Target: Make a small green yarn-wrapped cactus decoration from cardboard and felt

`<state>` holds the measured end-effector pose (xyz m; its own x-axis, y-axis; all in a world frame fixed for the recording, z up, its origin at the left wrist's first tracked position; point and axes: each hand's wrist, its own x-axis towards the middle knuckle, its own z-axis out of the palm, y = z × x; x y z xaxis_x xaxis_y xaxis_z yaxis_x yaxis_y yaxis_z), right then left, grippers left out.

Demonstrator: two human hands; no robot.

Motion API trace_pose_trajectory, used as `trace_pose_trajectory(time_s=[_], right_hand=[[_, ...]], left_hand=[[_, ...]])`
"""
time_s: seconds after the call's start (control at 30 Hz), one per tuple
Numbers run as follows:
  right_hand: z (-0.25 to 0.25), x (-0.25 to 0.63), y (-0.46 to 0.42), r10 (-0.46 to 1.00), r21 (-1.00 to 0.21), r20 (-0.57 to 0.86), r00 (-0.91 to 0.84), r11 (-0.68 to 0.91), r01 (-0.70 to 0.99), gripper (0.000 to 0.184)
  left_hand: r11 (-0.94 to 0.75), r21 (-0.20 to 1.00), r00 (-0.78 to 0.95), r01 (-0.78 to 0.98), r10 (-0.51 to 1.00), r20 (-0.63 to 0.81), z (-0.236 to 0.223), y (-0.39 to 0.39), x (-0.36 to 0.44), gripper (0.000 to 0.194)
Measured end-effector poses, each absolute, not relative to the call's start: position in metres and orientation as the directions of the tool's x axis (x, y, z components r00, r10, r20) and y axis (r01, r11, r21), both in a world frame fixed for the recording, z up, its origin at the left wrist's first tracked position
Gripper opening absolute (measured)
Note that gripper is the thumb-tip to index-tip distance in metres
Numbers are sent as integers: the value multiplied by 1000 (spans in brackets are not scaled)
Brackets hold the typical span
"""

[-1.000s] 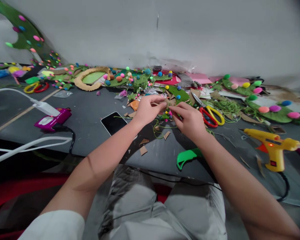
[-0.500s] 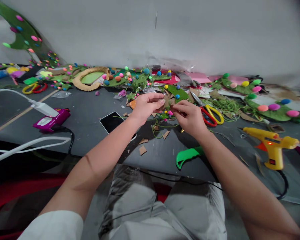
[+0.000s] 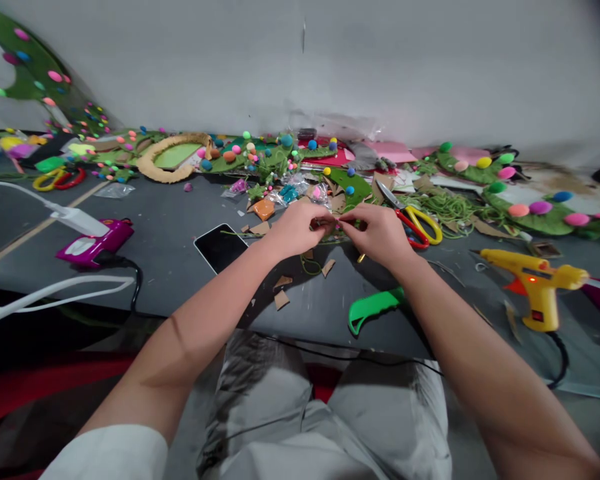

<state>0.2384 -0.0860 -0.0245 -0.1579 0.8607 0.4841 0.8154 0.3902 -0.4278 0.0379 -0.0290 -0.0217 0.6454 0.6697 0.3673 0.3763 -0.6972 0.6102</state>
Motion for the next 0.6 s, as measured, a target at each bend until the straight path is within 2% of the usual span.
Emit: trace_pose_trajectory(time_s=[0.13,0.23,0.37,0.5,0.6], right_hand=[[-28,228,-88,859,-495,491,-148,414,764,13],[-32,226,-87,837,-491,523,-158,448,747,15],[-30,229,-87,798,-389,566,-207,481,786,21],[-24,228,-91,764,-251,594,-251,472,845,26],[-23,227,-93,745,-215,614,-262,477,852,27]], left_hand=[[-682,611,595,403,702,392,-23,-28,38,16],[-647,663,526,376,738,422,-24,-28,41,15],[-524,799,384,295,831,404,-25,-28,46,15],[-335,934,282,122,914,291,-24,-26,48,20],[-207,978,238,-13,950,204,-22,-26,48,21]])
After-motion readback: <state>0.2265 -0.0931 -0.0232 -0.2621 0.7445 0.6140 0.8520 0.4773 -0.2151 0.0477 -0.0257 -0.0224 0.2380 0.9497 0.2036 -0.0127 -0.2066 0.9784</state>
